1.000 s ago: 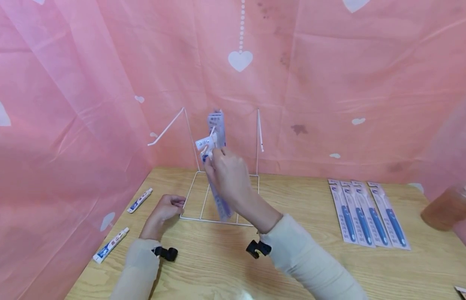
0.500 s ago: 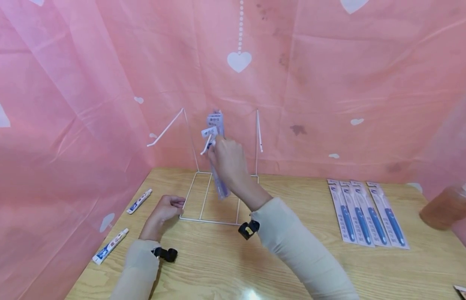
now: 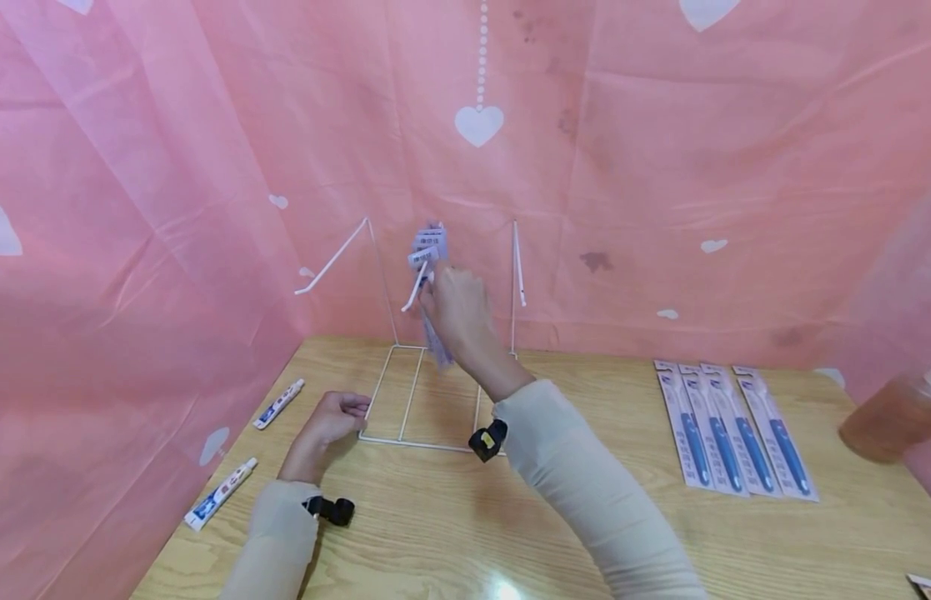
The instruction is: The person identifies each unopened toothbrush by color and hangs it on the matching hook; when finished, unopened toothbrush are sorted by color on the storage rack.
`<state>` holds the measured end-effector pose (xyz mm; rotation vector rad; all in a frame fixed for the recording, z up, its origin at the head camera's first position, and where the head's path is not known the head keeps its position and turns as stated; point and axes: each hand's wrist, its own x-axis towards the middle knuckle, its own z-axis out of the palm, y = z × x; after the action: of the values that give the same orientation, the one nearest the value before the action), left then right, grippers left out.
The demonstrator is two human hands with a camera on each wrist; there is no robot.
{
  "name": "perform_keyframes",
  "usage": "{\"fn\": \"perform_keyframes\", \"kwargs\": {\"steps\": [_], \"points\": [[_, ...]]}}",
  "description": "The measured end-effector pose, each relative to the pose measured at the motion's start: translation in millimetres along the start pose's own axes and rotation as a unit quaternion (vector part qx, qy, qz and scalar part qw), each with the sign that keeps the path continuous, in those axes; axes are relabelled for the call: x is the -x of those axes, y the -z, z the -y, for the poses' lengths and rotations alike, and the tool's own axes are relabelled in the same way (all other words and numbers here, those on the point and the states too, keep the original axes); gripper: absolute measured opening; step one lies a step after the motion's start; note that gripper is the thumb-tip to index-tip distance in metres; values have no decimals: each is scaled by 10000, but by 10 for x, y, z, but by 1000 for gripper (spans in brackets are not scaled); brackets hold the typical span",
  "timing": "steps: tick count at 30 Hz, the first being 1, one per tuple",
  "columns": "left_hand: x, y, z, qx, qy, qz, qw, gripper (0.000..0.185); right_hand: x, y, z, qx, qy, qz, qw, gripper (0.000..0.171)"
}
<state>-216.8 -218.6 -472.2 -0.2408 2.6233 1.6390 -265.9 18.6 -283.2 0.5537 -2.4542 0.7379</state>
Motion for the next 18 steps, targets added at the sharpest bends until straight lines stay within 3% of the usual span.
{"fn": "perform_keyframes", "kwargs": {"steps": [10, 18], "points": [[5, -8, -9, -23, -1, -15, 10000, 40, 6, -24, -16, -133, -95, 11, 9999, 15], [18, -3, -16, -39, -6, -19, 10000, 41, 117, -56, -51, -375, 282, -302, 9984, 15]]}}
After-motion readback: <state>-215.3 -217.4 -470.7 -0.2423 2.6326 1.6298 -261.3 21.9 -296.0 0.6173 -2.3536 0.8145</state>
